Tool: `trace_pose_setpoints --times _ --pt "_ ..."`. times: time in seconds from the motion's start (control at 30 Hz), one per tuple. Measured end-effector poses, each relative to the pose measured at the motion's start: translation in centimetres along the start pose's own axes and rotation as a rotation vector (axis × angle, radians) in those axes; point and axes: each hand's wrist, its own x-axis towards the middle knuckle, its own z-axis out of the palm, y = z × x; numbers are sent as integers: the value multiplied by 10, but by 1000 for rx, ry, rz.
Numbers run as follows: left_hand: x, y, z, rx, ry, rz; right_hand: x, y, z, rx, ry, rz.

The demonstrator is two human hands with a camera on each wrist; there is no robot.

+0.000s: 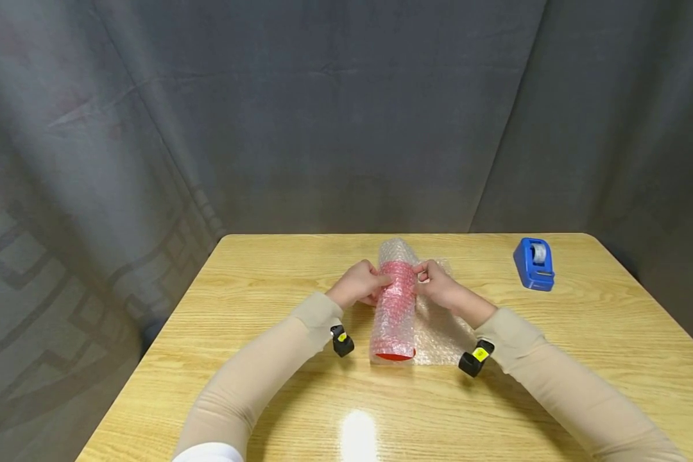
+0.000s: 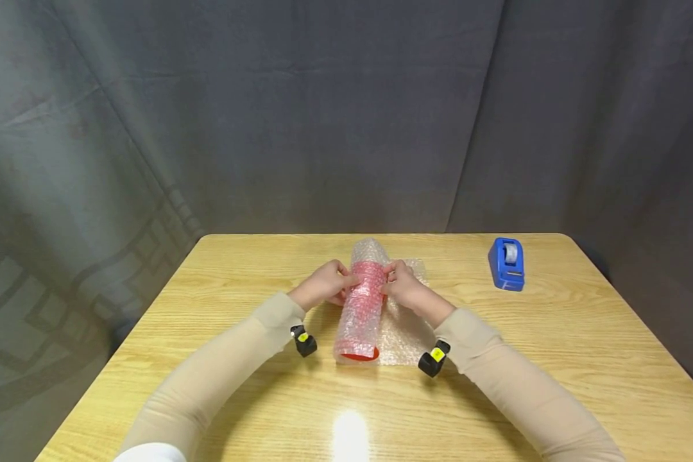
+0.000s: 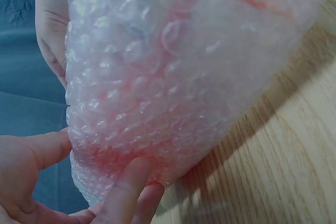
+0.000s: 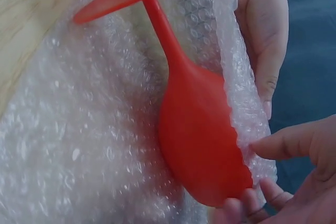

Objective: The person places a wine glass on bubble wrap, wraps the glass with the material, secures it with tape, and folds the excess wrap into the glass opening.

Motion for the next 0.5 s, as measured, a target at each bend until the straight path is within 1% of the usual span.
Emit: trace_pose_setpoints --times 0.07,0.17,0.23,0.3,0.43,0.5 --pt "0 0 0 3 2 0 -1 -1 2 80 -28 31" --pt "0 0 0 3 1 3 -2 -4 5 208 -66 114" --pt "-1 1 0 -2 -3 3 -2 -4 5 267 -82 151" --pt "-1 1 0 -8 -6 2 -2 -4 5 287 -93 166" --pt "-2 1 -1 -6 -8 -2 -1 -1 6 297 -108 161" --pt "-1 1 -1 -20 -12 -13 0 0 7 305 -109 157"
